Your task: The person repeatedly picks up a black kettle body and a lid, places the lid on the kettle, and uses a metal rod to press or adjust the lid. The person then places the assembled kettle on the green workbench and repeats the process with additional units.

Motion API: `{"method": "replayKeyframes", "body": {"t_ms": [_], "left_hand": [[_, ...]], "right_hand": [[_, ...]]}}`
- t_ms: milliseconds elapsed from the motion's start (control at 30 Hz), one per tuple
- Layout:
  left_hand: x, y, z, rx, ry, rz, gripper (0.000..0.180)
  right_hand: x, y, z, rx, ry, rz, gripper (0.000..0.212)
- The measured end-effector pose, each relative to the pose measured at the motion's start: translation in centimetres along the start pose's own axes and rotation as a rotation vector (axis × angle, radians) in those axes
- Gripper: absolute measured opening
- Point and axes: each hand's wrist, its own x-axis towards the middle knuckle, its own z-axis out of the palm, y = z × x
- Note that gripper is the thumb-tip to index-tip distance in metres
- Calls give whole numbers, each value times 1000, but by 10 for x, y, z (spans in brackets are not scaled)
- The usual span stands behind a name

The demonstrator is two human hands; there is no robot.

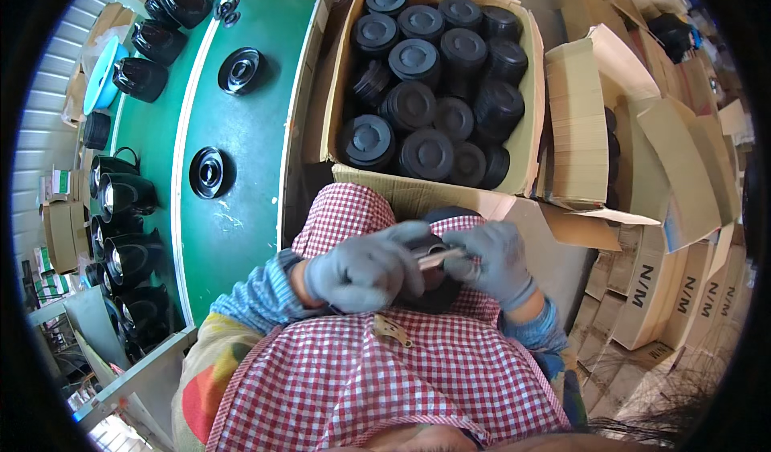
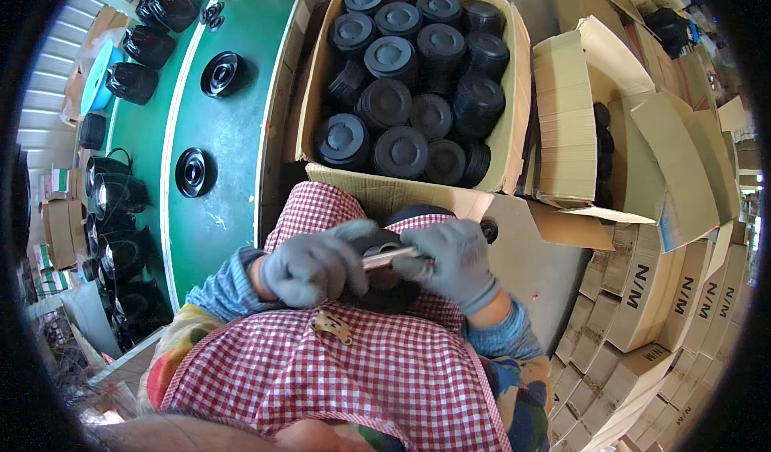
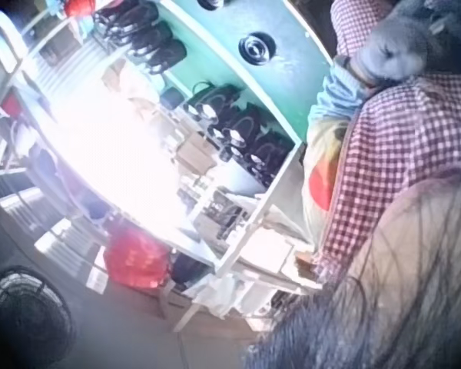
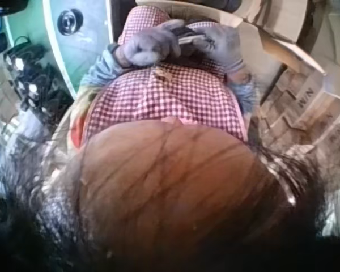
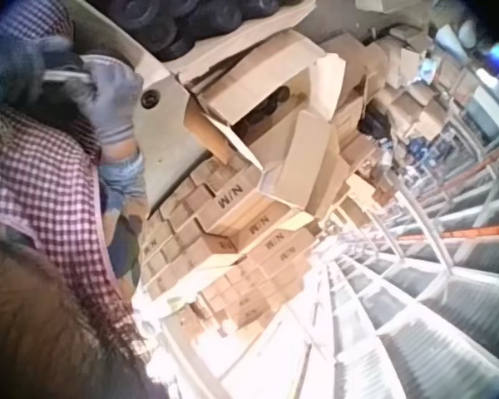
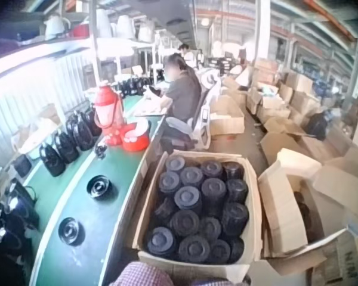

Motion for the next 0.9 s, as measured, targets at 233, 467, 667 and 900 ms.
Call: {"method": "replayKeyframes", "body": {"t_ms": [233, 467, 667, 900], "left_hand": [[-77, 60, -10, 1317, 219, -118, 30], [-131, 3, 29, 1469, -607, -172, 32], [-150, 102, -11, 1096, 295, -312, 23], [-245, 211, -116, 336, 1394, -145, 27]], "right_hand": [[22, 72, 12, 822, 585, 487, 44], [36, 76, 30, 980, 434, 788, 41], [105, 53, 78, 696, 196, 530, 34], [228, -84, 184, 364, -181, 231, 42]]}}
